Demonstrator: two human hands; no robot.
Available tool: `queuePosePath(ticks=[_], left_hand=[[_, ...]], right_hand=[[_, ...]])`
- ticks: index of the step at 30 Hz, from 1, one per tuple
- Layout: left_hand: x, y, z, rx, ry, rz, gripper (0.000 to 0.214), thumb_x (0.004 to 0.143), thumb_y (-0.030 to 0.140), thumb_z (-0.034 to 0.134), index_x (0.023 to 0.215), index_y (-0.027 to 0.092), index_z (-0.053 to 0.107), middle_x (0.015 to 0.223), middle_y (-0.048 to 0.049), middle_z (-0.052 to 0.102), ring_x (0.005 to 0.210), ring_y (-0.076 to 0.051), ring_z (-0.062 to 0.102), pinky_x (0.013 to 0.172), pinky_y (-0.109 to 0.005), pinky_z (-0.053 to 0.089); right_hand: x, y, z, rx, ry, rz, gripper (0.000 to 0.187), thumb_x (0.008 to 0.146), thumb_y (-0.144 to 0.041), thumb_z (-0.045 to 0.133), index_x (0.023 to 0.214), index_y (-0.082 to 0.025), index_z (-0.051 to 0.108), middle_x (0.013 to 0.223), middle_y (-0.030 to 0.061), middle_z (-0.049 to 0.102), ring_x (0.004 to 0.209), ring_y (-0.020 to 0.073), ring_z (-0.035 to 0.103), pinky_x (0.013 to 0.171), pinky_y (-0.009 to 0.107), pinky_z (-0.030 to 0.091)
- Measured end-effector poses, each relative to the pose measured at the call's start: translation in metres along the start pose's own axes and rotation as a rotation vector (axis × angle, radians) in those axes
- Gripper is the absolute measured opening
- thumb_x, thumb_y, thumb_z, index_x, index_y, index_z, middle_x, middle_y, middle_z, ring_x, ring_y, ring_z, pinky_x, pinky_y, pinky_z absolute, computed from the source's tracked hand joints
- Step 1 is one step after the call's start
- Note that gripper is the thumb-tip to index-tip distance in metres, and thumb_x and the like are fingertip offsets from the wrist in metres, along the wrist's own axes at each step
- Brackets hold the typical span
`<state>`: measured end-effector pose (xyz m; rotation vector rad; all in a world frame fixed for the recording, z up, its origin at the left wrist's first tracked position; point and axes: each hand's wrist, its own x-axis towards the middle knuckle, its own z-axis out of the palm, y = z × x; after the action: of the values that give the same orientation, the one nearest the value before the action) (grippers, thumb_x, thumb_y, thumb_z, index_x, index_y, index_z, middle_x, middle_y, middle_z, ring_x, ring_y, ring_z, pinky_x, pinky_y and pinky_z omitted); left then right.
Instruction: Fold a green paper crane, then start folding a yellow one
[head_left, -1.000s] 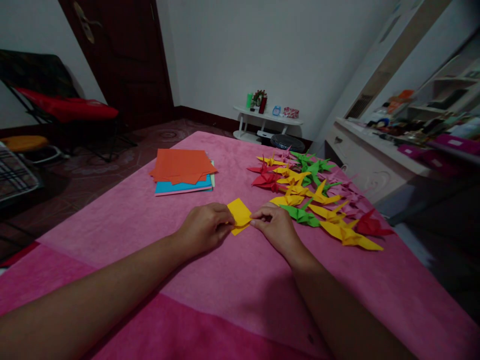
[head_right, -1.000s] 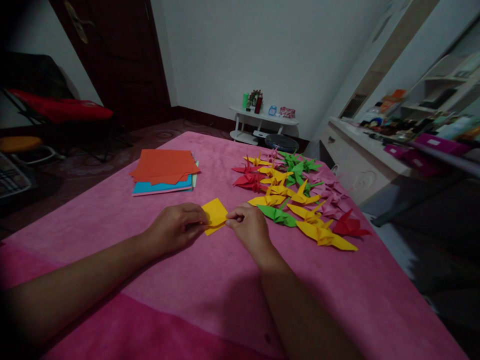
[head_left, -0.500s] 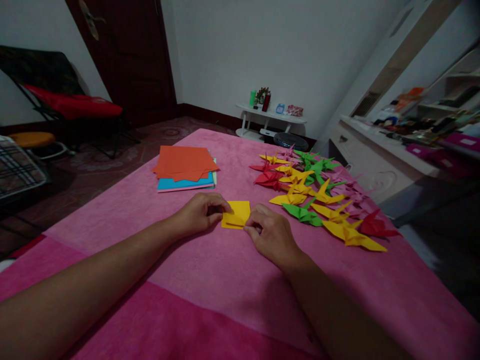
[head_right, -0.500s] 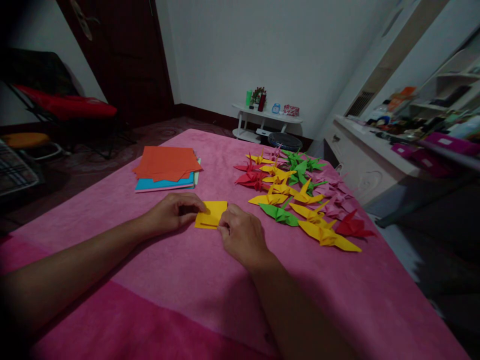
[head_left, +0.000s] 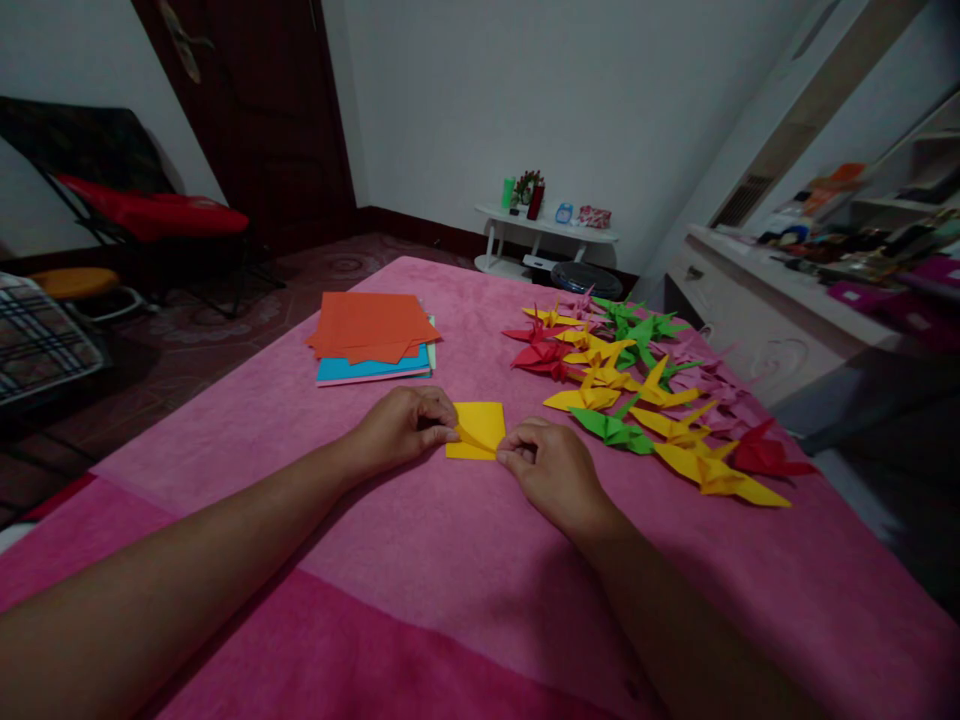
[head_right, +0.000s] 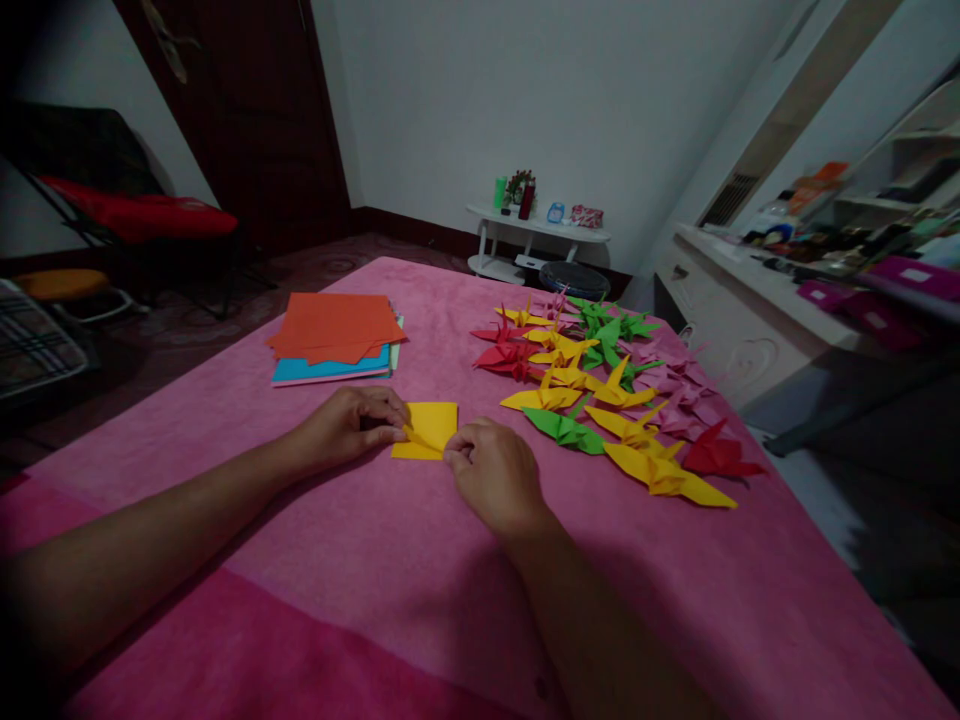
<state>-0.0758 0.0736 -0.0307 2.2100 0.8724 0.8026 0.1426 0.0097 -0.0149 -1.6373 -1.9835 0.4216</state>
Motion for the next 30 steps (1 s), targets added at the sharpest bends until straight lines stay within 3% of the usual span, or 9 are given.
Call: queuePosePath(ticks=[7,15,30], left_hand=[[0.002,0.002,0.004,0.099,0.008,-0.098,0.012,0.08,0.028,0.063,0.074,0.017,0.067,0.08,-0.0037,0.065,0.075,-0.015,0.059,0.07,-0.026,0.045],[0.006,0.012,0.007,0.261,0.046,-0.164,0.012,0.077,0.026,0.063,0.069,0.017,0.064,0.079,-0.0033,0.062,0.073,-0.016,0.056,0.07,-0.028,0.043],[0.006,0.016,0.01,0.229,0.11,-0.224,0.012,0.071,0.024,0.066,0.062,0.018,0.062,0.077,-0.0027,0.061,0.072,-0.015,0.055,0.067,-0.026,0.044]], right_hand=[[-0.002,-0.001,-0.001,-0.097,0.013,0.074,0.009,0.071,-0.018,0.064,0.065,-0.023,0.067,0.068,-0.0002,0.068,0.057,0.0141,0.056,0.05,0.026,0.028],[-0.005,-0.007,0.0,-0.211,0.001,0.092,0.013,0.075,-0.016,0.055,0.065,-0.022,0.062,0.075,0.0021,0.068,0.061,0.0148,0.057,0.052,0.027,0.026],[-0.006,-0.012,0.0,-0.315,-0.017,0.124,0.014,0.078,-0.018,0.052,0.069,-0.021,0.061,0.079,0.0045,0.069,0.067,0.018,0.06,0.055,0.029,0.027]])
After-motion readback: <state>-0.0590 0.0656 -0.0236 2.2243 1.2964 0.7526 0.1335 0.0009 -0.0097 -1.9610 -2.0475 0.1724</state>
